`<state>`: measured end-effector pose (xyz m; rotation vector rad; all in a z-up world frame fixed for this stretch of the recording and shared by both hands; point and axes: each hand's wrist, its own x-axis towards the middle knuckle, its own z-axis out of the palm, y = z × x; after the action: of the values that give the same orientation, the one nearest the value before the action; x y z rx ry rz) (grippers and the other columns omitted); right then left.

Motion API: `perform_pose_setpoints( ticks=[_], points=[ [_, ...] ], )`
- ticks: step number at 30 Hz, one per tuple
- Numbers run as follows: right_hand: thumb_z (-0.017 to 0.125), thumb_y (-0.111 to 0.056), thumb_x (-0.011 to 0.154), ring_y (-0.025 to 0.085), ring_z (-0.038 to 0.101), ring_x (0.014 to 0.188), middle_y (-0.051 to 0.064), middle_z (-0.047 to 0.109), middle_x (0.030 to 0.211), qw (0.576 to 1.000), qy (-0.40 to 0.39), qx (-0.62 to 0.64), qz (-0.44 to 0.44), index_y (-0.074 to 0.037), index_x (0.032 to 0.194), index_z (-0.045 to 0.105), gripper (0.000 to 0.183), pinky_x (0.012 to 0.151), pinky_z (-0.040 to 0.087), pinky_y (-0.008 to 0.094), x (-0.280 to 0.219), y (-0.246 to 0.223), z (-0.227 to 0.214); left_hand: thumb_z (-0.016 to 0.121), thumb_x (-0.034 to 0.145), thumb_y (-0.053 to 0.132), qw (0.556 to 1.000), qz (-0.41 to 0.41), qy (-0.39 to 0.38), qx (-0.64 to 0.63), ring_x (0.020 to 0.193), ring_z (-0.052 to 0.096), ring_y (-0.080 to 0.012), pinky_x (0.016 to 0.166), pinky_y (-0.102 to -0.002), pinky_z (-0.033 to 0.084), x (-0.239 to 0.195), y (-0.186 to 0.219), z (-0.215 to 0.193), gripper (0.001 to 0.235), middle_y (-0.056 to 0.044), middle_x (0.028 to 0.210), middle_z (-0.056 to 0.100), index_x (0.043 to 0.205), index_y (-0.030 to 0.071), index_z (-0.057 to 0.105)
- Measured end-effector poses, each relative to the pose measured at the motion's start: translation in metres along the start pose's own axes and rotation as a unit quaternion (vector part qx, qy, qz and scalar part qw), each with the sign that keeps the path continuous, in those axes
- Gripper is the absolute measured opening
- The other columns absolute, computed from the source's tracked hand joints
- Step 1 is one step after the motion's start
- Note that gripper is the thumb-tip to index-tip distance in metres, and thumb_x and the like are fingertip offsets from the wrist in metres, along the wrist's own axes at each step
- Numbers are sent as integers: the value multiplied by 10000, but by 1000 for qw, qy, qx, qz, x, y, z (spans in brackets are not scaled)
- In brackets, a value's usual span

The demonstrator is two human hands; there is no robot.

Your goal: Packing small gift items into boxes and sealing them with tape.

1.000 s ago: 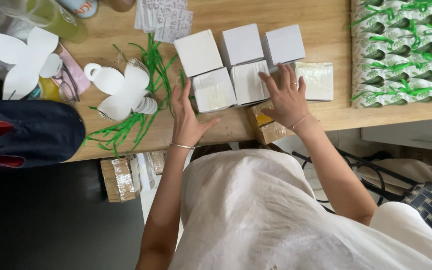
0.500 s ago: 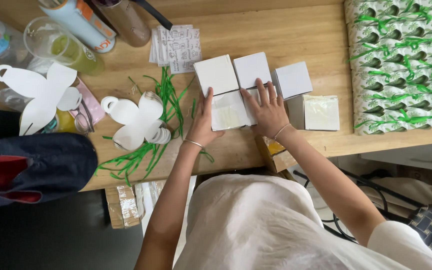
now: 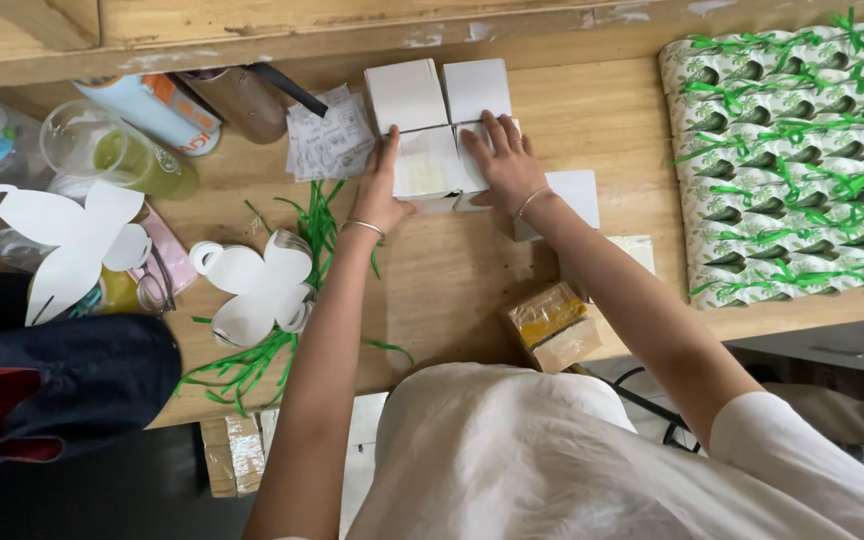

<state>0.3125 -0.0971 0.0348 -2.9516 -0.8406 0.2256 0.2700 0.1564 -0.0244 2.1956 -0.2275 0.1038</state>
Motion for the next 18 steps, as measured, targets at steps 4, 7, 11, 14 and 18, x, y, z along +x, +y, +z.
perform_pose_setpoints(
  ticks=[4, 7, 11, 14, 18],
  points=[
    [933, -404, 661, 437, 167, 1548, 166, 145, 1689, 1000, 7, 14, 0, -204, 1594, 298, 1146, 1172, 293, 627, 24, 11, -5, 988, 543, 62, 999, -34, -2, 19, 1426, 406, -459, 1179, -433, 399, 22, -2, -2, 1407, -280, 1544, 387, 1640, 173, 113],
    [933, -380, 660, 427, 165, 1548, 162, 137, 1689, 1000, 7, 6, -17, -211, 1591, 294, 1142, 1191, 281, 605, 32, 17, -10, 985, 554, 83, 998, -54, -5, 34, 1393, 442, -458, 1144, -439, 424, 25, 11, -14, 1339, -265, 1507, 431, 1620, 172, 180],
    [894, -190, 661, 433, 152, 1531, 229, 118, 1667, 999, -24, -14, -45, -195, 1614, 252, 1149, 1208, 258, 557, 26, 19, -22, 970, 573, 166, 998, -60, -20, 4, 1321, 521, -426, 1081, -435, 484, 21, 26, -28, 1113, -234, 1445, 468, 1485, 112, 334],
    [856, -142, 652, 467, 182, 1521, 249, 197, 1639, 997, -40, -22, -66, -206, 1641, 245, 1164, 1247, 268, 527, 20, 26, -18, 975, 561, 205, 1000, 1, -17, -11, 1320, 516, -420, 1094, -437, 473, 15, 25, -30, 1095, -241, 1419, 457, 1437, 48, 338],
    [851, -196, 644, 430, 275, 1497, 223, 288, 1593, 993, -106, 36, -27, -216, 1639, 227, 1175, 1194, 350, 529, 15, 13, -59, 987, 561, 231, 1000, -1, -17, -1, 1305, 521, -409, 1088, -441, 470, 9, 31, -33, 1088, -223, 1382, 483, 1417, 36, 344]
  ],
)
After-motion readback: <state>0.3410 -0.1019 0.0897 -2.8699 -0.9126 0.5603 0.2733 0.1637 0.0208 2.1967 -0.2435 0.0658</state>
